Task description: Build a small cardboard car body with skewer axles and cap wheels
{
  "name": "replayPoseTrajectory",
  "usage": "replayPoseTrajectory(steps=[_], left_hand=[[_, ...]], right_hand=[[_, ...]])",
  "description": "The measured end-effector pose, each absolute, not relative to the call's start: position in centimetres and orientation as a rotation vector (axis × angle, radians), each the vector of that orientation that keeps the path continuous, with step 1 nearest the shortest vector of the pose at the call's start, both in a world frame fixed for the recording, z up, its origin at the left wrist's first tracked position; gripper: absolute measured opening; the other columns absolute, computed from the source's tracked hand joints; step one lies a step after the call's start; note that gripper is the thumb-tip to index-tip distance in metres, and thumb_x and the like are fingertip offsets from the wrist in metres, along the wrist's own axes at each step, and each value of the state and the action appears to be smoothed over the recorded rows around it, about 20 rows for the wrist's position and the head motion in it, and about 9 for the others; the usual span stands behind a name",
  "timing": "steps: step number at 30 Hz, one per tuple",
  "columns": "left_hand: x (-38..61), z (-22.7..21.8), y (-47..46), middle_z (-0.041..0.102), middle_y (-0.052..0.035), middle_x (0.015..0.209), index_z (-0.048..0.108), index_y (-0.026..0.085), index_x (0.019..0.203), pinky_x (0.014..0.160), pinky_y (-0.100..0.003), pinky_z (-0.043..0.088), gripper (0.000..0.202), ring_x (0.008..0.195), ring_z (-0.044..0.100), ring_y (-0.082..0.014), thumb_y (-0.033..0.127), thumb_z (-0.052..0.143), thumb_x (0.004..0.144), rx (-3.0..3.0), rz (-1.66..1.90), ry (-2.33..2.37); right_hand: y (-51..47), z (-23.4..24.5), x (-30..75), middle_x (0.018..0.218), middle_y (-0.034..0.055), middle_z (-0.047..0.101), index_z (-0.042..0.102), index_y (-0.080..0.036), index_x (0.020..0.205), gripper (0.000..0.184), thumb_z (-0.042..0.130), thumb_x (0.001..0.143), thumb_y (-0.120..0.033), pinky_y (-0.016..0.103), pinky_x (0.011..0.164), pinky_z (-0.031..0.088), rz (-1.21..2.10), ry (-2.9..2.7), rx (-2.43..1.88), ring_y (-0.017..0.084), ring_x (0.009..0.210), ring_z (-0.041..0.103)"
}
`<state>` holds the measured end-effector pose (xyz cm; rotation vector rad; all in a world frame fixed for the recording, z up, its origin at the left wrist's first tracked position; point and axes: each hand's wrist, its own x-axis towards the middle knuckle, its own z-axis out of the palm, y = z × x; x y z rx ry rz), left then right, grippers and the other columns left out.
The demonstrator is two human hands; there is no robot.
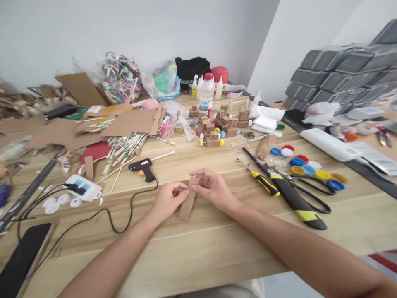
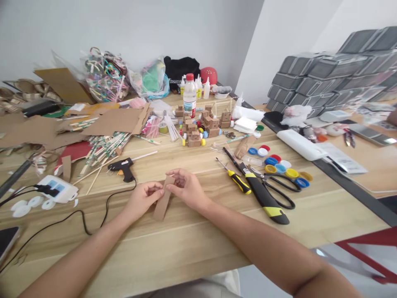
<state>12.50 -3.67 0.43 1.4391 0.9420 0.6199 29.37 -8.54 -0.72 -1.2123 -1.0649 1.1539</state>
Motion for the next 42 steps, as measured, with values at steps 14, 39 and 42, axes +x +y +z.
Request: replayPoseTrajectory(steps=[14, 39, 42], left_hand=[[12.8, 0.0, -3.6, 0.062, 0.0065, 0.053, 0.059, 0.020, 0.070, 0.038, -0.018, 0.048, 0.039, 0.044, 0.058, -0.0098, 0.045, 0.085, 0.055, 1.159, 0.807, 0.952], [12.4, 0.9, -3.3, 0.055, 0.0074, 0.047, 0.052, 0.019, 0.059, 0.039, -0.017, 0.042, 0.038, 0.041, 0.053, -0.0078, 0.034, 0.085, 0.048, 1.006, 0.789, 1.001], [12.4, 1.0, -3.4, 0.054, 0.0080, 0.045, 0.052, 0.019, 0.055, 0.038, -0.017, 0.040, 0.038, 0.040, 0.052, -0.0076, 0.030, 0.086, 0.045, 0.969, 0.794, 1.006]], right_hand=[[-7.6, 0.1, 27.6, 0.057, -0.0075, 0.056, 0.055, -0.023, 0.070, 0.035, 0.082, 0.062, -0.045, 0.023, 0.051, 0.041, 1.347, -0.968, -1.208, 0.009, 0.050, 0.048], [-6.7, -0.3, 26.8, 0.062, -0.0073, 0.055, 0.053, -0.025, 0.071, 0.033, 0.079, 0.063, -0.043, 0.026, 0.056, 0.048, 1.320, -1.012, -1.057, 0.011, 0.056, 0.052], [-6.8, -0.2, 26.7, 0.061, -0.0074, 0.057, 0.054, -0.024, 0.068, 0.032, 0.081, 0.063, -0.042, 0.026, 0.058, 0.049, 1.314, -1.011, -1.053, 0.011, 0.056, 0.053]])
